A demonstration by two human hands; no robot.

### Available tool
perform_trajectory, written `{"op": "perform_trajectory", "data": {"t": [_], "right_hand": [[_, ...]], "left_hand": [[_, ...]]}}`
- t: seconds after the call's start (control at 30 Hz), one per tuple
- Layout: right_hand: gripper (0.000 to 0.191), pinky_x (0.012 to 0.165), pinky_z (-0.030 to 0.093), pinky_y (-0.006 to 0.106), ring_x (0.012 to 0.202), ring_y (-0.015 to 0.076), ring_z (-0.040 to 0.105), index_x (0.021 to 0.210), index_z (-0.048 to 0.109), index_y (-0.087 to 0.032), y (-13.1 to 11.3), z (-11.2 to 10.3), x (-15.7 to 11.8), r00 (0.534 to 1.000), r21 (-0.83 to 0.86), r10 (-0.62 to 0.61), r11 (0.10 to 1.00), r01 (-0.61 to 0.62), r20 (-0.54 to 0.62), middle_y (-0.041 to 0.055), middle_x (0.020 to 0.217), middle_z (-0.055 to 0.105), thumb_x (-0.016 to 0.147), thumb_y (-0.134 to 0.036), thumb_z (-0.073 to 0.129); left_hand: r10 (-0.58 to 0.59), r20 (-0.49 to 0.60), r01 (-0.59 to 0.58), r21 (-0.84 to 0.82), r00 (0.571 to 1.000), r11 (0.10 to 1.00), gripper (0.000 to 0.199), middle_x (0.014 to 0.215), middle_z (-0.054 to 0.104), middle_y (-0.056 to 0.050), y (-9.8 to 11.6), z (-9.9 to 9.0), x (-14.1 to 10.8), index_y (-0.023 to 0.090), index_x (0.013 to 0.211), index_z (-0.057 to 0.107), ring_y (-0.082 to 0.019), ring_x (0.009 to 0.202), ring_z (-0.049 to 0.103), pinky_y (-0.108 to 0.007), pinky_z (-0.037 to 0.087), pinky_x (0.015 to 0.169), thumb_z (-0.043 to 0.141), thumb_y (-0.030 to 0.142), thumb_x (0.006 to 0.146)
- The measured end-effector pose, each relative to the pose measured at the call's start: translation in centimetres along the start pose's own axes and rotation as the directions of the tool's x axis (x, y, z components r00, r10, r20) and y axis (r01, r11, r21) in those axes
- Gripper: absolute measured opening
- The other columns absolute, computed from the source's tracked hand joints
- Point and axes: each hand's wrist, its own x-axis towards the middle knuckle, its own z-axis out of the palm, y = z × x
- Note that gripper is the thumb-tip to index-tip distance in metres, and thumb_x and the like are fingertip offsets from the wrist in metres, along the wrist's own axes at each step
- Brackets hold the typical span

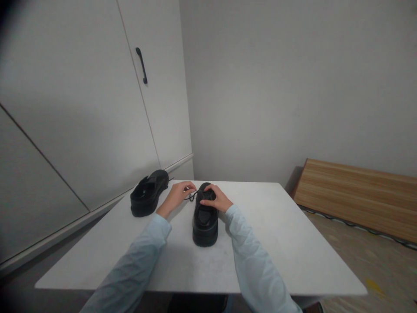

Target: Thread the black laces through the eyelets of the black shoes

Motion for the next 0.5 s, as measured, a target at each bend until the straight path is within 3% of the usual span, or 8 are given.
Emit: {"op": "perform_trajectory", "data": {"t": [0.17,0.33,0.5], "right_hand": [[0.035,0.094,0.038,0.039,0.100,0.0216,0.052,0.096,0.062,-0.021,0.1,-0.1,-0.1,1.000,-0.058,-0.013,0.998,0.013,0.005,0.0043,0.100,0.057,0.067,-0.037,0.071],[0.015,0.101,0.034,0.039,0.106,0.0197,0.052,0.089,0.067,-0.022,0.6,0.3,0.4,1.000,-0.051,0.005,0.999,-0.006,-0.017,0.0046,0.098,0.059,0.081,-0.029,0.056],[0.024,0.098,0.038,0.037,0.102,0.0187,0.054,0.092,0.068,-0.021,0.8,0.8,0.8,1.000,-0.182,0.014,0.983,-0.019,-0.028,0.0048,0.098,0.060,0.074,-0.010,0.057]], "left_hand": [[0.004,0.008,-0.004,0.002,1.000,1.000,0.009,0.078,0.069,-0.003,-0.8,0.8,-0.6,0.020,0.078,0.069,-0.017,0.070,0.061,-0.026,0.043,0.068,0.060,0.023,0.075],[0.036,0.006,-0.036,-0.002,0.999,0.999,0.009,0.080,0.069,-0.003,-1.0,1.2,-1.0,0.020,0.080,0.069,-0.017,0.073,0.061,-0.026,0.043,0.070,0.061,0.021,0.076],[0.067,-0.044,-0.066,0.023,0.997,0.998,0.011,0.082,0.064,-0.004,-0.8,1.5,-1.2,0.019,0.081,0.070,-0.015,0.072,0.060,-0.026,0.045,0.070,0.060,0.020,0.077]]}}
